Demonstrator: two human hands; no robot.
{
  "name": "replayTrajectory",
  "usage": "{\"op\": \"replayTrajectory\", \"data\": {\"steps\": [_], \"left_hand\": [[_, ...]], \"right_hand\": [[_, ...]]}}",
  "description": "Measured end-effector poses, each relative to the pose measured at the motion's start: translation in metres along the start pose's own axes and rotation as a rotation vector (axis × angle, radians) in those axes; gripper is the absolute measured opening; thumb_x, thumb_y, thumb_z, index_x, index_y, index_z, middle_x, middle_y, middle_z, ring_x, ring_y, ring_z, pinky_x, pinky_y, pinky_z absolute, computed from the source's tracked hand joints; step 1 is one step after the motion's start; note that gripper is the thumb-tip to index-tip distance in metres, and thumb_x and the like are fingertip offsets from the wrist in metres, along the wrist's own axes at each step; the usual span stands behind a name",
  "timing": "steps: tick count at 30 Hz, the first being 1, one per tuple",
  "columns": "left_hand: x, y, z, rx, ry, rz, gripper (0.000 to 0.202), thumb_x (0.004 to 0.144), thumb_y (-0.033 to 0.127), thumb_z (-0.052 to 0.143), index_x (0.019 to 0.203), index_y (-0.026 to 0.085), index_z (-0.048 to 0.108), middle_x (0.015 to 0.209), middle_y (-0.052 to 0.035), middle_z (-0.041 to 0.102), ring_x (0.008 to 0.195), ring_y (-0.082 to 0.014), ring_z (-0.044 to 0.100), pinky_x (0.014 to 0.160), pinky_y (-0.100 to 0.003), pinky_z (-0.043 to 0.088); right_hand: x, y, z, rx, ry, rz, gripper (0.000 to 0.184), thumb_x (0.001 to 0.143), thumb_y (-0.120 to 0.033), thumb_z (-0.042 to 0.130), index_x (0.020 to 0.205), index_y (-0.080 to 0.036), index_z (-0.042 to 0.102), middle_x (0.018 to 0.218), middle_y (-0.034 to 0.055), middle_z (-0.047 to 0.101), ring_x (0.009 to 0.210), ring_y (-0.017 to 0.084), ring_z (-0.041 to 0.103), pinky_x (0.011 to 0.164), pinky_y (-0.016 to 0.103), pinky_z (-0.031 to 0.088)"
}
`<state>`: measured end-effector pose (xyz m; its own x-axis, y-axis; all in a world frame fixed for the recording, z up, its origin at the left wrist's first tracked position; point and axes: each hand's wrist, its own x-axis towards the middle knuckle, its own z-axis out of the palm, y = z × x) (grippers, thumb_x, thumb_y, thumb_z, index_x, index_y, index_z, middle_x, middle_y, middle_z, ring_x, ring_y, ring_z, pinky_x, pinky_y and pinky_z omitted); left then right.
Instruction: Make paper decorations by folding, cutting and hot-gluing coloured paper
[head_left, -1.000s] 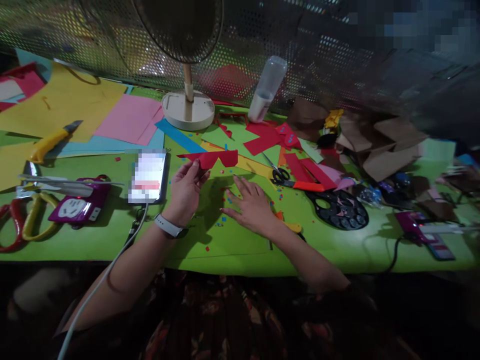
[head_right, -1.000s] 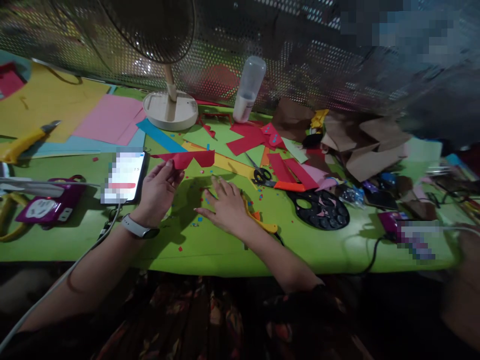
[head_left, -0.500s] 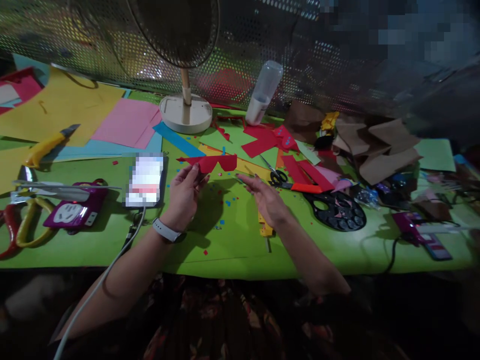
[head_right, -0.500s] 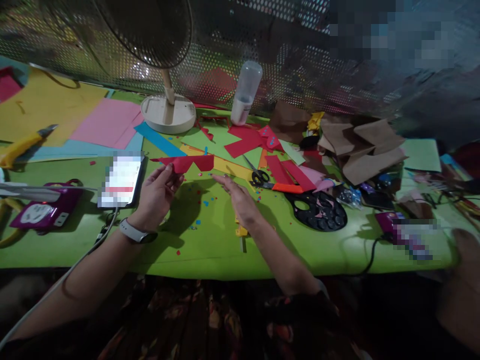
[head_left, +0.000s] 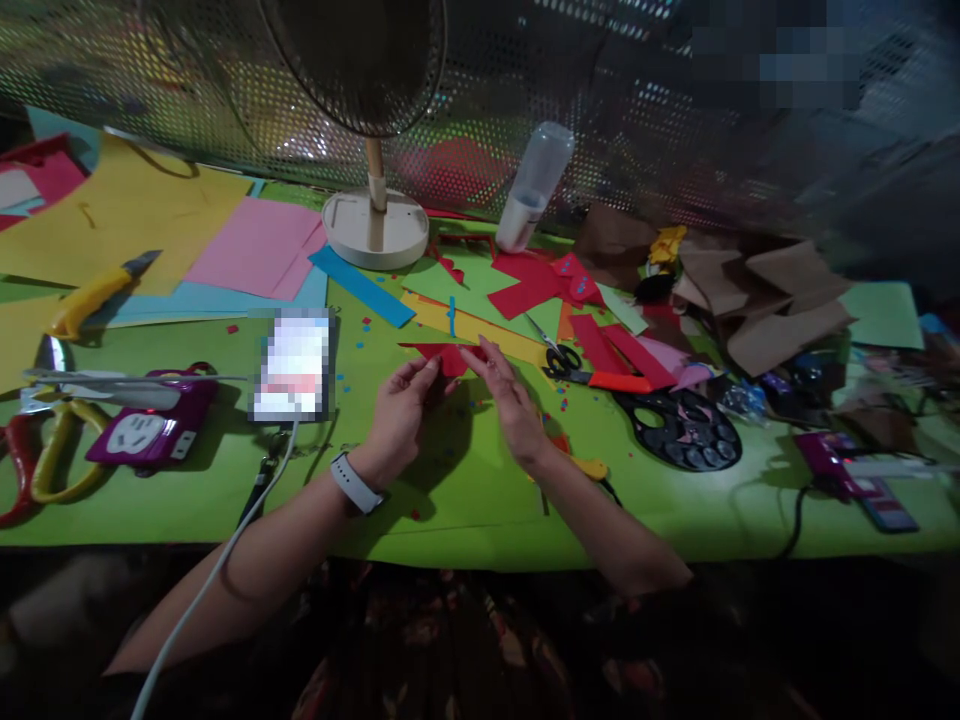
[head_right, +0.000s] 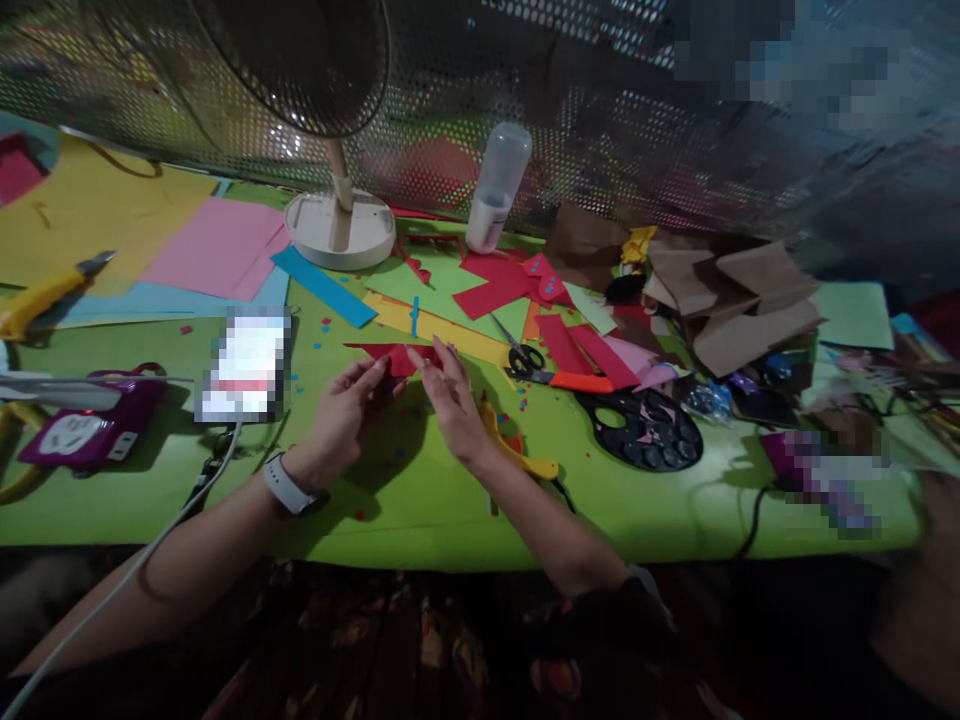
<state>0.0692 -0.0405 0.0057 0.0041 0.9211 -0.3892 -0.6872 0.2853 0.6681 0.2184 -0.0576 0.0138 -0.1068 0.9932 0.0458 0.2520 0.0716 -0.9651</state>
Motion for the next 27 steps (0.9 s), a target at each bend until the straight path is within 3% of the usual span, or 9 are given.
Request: {"op": "replayTrajectory", "data": {"steps": [5, 14, 27], "left_hand": [[-0.0006, -0.0008, 0.0004, 0.007, -0.014, 0.001, 0.013, 0.074, 0.018, 0.080, 0.079, 0.016, 0.068, 0.085, -0.0009, 0.072, 0.077, -0.0109, 0.067, 0.080, -0.027, 0.058], [-0.0002, -0.0002, -0.0005, 0.030, -0.012, 0.003, 0.010, 0.076, 0.018, 0.078, 0.080, 0.017, 0.068, 0.088, -0.0014, 0.072, 0.080, -0.0123, 0.068, 0.085, -0.030, 0.057], [-0.0006, -0.0001, -0.0004, 0.032, -0.030, 0.005, 0.014, 0.074, 0.021, 0.081, 0.083, 0.017, 0.071, 0.088, -0.0022, 0.074, 0.077, -0.0111, 0.068, 0.080, -0.027, 0.058]], "right_hand": [[0.0007, 0.0030, 0.0019, -0.039, -0.032, -0.008, 0.055, 0.096, -0.067, 0.034, 0.138, -0.039, 0.055, 0.151, -0.0050, 0.048, 0.153, 0.020, 0.012, 0.125, 0.053, 0.008], [0.0000, 0.0061, 0.0028, -0.191, 0.015, -0.097, 0.053, 0.098, -0.064, 0.033, 0.140, -0.040, 0.053, 0.161, -0.0068, 0.030, 0.152, 0.022, 0.014, 0.124, 0.052, 0.013], [-0.0006, 0.0061, 0.0054, -0.237, 0.025, -0.117, 0.053, 0.098, -0.062, 0.034, 0.141, -0.037, 0.053, 0.159, -0.0033, 0.034, 0.150, 0.021, 0.023, 0.123, 0.048, 0.021]]}}
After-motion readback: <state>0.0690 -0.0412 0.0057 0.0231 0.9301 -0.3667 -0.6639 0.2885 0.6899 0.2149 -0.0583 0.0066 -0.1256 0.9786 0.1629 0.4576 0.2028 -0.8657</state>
